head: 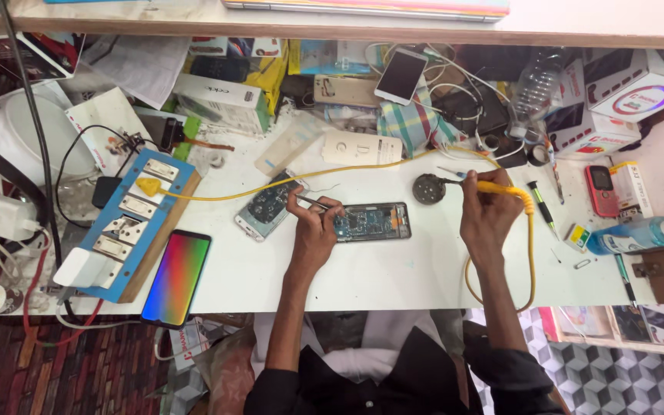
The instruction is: The person uses a soldering iron and tweezers to work on a smartphone motherboard placed on a white table. They repeatedly apply heat to specific points on the board while holding a thin wire with tweezers, likely for soldering or desoldering components.
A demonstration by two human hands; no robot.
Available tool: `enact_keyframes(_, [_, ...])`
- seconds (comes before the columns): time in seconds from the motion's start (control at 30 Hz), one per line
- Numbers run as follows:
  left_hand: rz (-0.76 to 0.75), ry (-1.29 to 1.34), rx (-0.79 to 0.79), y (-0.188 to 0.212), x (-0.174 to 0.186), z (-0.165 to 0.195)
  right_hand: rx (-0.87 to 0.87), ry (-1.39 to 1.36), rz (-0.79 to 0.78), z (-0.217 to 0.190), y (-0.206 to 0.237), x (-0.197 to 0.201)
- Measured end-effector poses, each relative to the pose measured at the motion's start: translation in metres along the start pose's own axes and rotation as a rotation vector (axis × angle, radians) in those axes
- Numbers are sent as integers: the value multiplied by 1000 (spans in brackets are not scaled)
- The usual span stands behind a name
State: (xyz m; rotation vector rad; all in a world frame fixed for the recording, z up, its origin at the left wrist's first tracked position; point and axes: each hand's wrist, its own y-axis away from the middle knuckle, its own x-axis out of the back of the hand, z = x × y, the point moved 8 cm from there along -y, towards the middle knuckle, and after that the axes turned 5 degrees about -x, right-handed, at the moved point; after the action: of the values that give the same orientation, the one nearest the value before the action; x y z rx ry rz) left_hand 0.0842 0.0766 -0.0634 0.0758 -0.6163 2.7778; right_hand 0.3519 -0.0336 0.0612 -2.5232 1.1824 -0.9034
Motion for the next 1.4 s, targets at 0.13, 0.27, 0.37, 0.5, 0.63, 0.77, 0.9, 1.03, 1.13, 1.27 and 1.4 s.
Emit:
enact_keyframes(0.13, [-22, -72, -5, 1, 0, 0, 12, 63, -6, -1, 4, 0])
enact_keyframes(0.27, [-5, -22, -12, -1, 2, 5, -5, 40, 21, -3, 4, 2])
enact_keyframes(0.37, [-19, -43, -52, -2, 1, 11, -78, 36, 9, 2, 4, -1])
enact_keyframes(0.5, [-11, -11, -37, 0, -2, 8, -55, -139, 173, 7, 18, 23])
enact_keyframes(0.63, [14, 29, -15, 0, -2, 0, -265, -585, 265, 37, 36, 33])
enact_keyframes(0.77, [-9, 41, 30, 2, -4, -6, -499, -720, 175, 58, 73, 9])
enact_keyframes(0.9, [-2, 55, 18, 3, -7, -2, -636, -759, 105, 71, 104, -16])
enact_keyframes(1.03, [-14, 57, 20, -1, -7, -1, -646, -700, 105, 77, 114, -27])
enact_keyframes(1.13, [-28, 18, 13, -3, -7, 0, -615, -668, 104, 78, 112, -34])
enact_keyframes(1.27, [-24, 73, 37, -3, -10, -4, -593, -651, 106, 80, 112, -41])
enact_keyframes(1.4, [-21, 90, 36, -3, -11, -7, -537, -628, 96, 77, 115, -45])
